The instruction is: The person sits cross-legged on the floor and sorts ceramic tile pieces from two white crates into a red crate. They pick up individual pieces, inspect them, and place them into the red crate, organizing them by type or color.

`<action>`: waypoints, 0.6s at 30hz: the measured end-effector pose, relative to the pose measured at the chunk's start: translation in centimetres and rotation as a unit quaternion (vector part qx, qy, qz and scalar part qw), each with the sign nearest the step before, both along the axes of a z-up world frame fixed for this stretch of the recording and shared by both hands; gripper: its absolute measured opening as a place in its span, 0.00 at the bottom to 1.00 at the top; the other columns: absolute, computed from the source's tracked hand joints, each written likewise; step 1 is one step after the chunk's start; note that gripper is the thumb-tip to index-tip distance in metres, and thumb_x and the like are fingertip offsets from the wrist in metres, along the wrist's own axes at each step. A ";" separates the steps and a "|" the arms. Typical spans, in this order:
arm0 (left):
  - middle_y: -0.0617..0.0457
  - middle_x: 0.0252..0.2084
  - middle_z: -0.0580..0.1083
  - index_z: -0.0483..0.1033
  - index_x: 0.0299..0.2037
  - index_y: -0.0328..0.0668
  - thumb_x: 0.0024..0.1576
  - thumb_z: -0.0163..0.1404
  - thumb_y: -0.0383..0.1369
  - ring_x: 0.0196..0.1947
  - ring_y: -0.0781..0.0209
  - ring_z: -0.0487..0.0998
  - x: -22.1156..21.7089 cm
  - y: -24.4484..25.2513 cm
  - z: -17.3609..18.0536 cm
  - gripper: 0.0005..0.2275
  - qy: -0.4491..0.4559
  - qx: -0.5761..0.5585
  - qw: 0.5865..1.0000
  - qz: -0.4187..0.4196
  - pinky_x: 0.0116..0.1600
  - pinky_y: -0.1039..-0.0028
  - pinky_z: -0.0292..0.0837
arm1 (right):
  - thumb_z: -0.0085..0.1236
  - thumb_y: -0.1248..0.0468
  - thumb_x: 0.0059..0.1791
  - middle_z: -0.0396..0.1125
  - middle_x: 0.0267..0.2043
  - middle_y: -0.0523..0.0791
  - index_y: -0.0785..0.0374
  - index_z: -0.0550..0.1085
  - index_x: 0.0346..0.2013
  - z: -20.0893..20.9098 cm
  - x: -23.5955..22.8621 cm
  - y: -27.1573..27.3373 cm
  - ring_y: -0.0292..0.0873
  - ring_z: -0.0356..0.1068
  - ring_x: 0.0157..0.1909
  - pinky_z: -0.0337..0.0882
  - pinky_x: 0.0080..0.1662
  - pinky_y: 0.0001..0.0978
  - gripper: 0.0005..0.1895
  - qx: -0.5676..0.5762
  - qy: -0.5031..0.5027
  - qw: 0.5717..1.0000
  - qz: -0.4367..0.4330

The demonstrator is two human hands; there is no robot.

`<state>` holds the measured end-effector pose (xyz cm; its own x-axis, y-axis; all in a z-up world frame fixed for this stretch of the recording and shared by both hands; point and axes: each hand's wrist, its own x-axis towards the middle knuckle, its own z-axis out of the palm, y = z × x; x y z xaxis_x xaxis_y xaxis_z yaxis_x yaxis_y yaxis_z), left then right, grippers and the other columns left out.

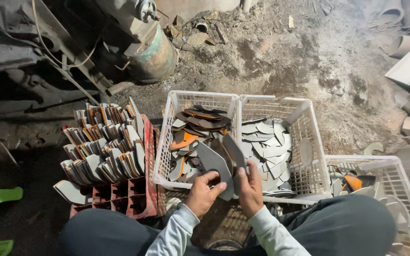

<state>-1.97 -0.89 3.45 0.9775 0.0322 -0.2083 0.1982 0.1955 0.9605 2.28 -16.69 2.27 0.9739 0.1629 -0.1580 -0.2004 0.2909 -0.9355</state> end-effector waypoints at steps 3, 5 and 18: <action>0.51 0.39 0.76 0.80 0.40 0.30 0.51 0.61 0.27 0.40 0.60 0.79 -0.3 0.0 -0.5 0.10 -0.024 0.182 0.983 0.012 0.45 0.73 0.75 | 0.50 0.66 0.56 0.69 0.48 0.42 0.65 0.66 0.59 -0.9 -0.6 0.4 0.31 0.68 0.47 0.71 0.47 0.25 0.16 -0.054 -0.008 0.995 0.085; 0.47 0.40 0.77 0.82 0.40 0.32 0.50 0.60 0.27 0.42 0.53 0.80 -0.6 0.1 -0.8 0.09 -0.054 0.306 0.950 0.025 0.48 0.69 0.75 | 0.55 0.68 0.55 0.68 0.51 0.43 0.67 0.66 0.59 -1.2 -0.6 0.7 0.34 0.67 0.50 0.70 0.50 0.28 0.19 -0.087 -0.076 0.989 0.088; 0.50 0.46 0.74 0.65 0.66 0.41 0.61 0.52 0.34 0.40 0.62 0.78 1.1 2.7 0.7 0.22 0.060 -0.136 0.977 0.152 0.38 0.72 0.79 | 0.49 0.68 0.52 0.73 0.48 0.50 0.61 0.60 0.68 3.1 -3.0 3.1 0.42 0.75 0.48 0.73 0.48 0.34 0.28 -0.282 -0.179 0.924 0.185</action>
